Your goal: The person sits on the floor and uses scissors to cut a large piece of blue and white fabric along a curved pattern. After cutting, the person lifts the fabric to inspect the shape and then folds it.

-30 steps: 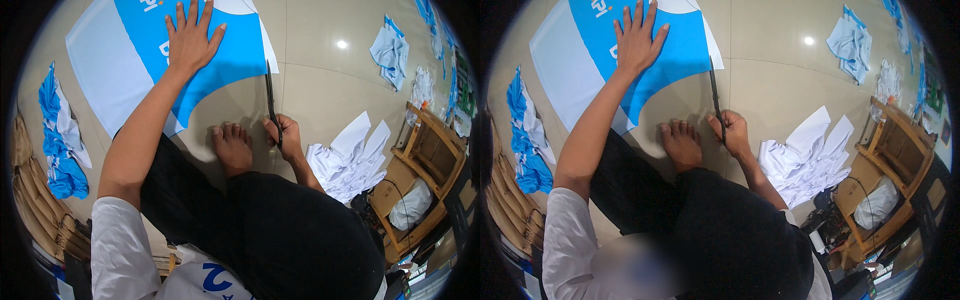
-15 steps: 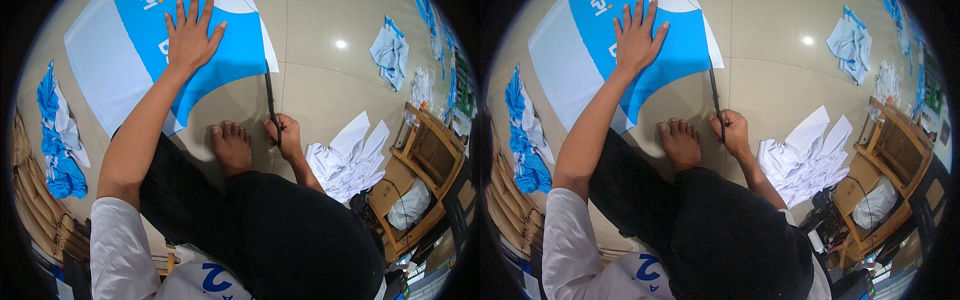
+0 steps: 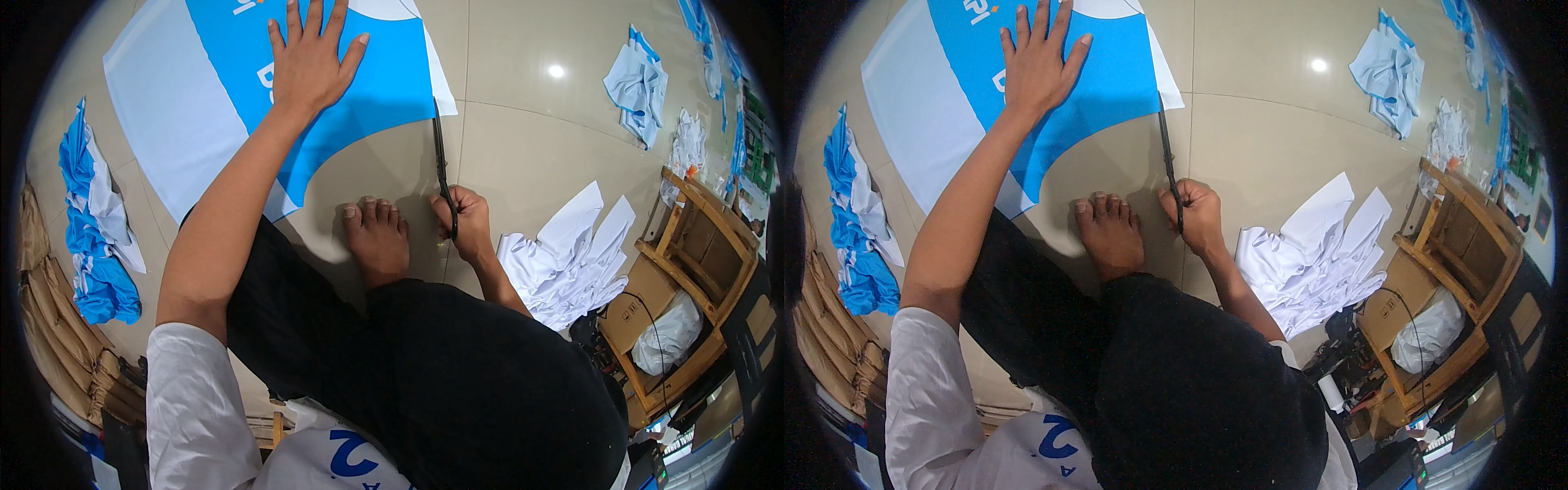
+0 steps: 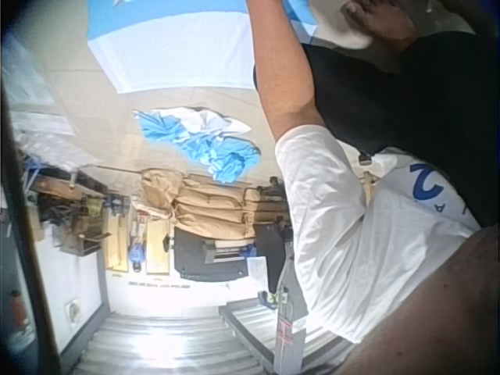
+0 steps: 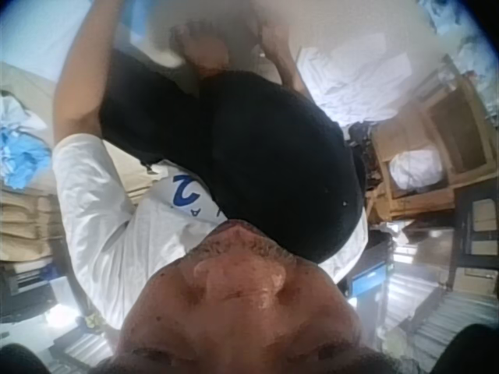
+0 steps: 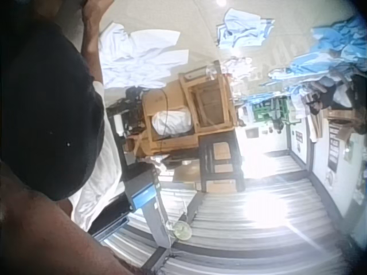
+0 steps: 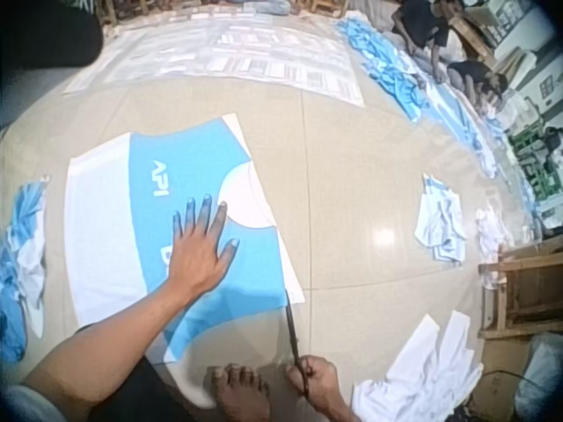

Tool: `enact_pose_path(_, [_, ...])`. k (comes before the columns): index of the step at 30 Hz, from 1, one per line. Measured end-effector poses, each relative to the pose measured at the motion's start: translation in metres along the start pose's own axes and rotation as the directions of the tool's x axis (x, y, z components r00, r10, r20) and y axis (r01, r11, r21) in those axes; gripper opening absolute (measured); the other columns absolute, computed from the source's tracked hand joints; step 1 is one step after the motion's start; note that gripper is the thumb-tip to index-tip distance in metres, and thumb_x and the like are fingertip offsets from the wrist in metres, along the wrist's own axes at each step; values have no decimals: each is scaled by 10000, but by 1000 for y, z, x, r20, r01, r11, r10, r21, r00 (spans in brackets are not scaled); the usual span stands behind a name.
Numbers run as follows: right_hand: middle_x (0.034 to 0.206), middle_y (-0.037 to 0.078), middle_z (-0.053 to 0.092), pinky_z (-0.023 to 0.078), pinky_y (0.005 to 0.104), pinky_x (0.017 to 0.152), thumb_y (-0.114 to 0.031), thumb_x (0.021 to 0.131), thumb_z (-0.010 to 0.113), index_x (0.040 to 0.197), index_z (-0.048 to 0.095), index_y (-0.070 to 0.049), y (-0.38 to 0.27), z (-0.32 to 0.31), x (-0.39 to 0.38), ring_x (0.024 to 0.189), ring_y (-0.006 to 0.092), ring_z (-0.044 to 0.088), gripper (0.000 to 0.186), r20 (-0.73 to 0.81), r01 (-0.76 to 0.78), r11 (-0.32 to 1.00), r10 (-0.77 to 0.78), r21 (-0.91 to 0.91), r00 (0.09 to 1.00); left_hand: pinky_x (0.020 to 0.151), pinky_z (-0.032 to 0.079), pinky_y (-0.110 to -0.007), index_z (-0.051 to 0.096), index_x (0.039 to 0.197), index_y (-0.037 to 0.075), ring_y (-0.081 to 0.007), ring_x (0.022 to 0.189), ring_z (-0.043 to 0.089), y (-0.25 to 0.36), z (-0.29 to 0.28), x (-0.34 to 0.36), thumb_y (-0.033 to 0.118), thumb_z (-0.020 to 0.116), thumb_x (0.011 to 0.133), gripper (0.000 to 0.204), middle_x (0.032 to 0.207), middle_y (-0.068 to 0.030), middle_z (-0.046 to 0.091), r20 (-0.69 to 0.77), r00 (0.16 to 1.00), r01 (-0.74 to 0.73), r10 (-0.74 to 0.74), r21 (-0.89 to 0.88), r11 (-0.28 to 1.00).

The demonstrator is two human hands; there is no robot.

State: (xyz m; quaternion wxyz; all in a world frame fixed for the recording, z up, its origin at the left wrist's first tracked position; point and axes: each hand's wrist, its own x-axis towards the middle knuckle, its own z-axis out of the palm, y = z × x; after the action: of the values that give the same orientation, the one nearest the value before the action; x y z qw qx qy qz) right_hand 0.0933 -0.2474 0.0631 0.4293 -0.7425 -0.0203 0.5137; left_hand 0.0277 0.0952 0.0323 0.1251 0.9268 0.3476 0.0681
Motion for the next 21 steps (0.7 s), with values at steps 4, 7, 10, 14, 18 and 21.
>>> enact_pose_path(4, [629, -35, 581, 435, 244, 461, -163, 1002, 769, 760, 613, -89, -2, 0, 0, 490, 55, 541, 297, -2, 3, 1000, -3, 14, 1000, 1296, 184, -703, 341, 1706, 69, -574, 1592, 268, -1, 0, 0, 468, 584, 1058, 799, 1738, -299, 324, -5, 1000, 1, -1, 3, 1000])
enact_pose_path(7, [629, -29, 585, 431, 250, 463, -178, 1004, 763, 753, 609, -88, -7, -3, 4, 489, 59, 534, 308, 21, 31, 1000, -31, -1, 999, 1295, 186, -703, 343, 1705, 70, -573, 1592, 270, 0, 0, 0, 466, 585, 1058, 797, 1738, -297, 325, -8, 1000, 2, -2, 2, 1000])
enact_pose_path(10, [609, -30, 573, 392, 257, 469, -169, 989, 779, 726, 589, -88, -12, 0, 8, 501, 56, 515, 335, 3, 16, 1000, -16, 9, 1000, 1294, 187, -704, 341, 1706, 72, -574, 1591, 269, 0, 0, 0, 464, 588, 1057, 798, 1737, -300, 326, -7, 1000, 3, -3, -5, 1000])
enact_pose_path(14, [596, -28, 567, 377, 261, 468, -164, 978, 788, 706, 574, -89, -16, 4, 15, 504, 57, 512, 353, -12, 26, 1000, -26, 16, 1000, 1294, 187, -705, 339, 1707, 73, -575, 1590, 270, -2, 1, -1, 460, 591, 1056, 798, 1736, -303, 325, -11, 1000, -2, 2, -4, 1000])
enact_pose_path(18, [591, -23, 566, 378, 262, 464, -166, 978, 788, 697, 564, -90, -17, 4, 19, 500, 62, 520, 367, -17, 20, 1000, -20, 23, 1000, 1294, 185, -705, 337, 1707, 73, -576, 1590, 270, -2, 0, -2, 458, 591, 1056, 798, 1734, -306, 327, -16, 1000, -7, 7, -12, 1000])
enact_pose_path(21, [587, -20, 564, 378, 262, 461, -166, 980, 786, 694, 559, -89, -19, 4, 19, 499, 62, 522, 373, -17, 14, 999, -14, 32, 1000, 1294, 183, -704, 337, 1707, 73, -577, 1589, 270, -2, 1, -2, 454, 592, 1056, 796, 1733, -306, 326, -28, 1000, -13, 13, -21, 1000])
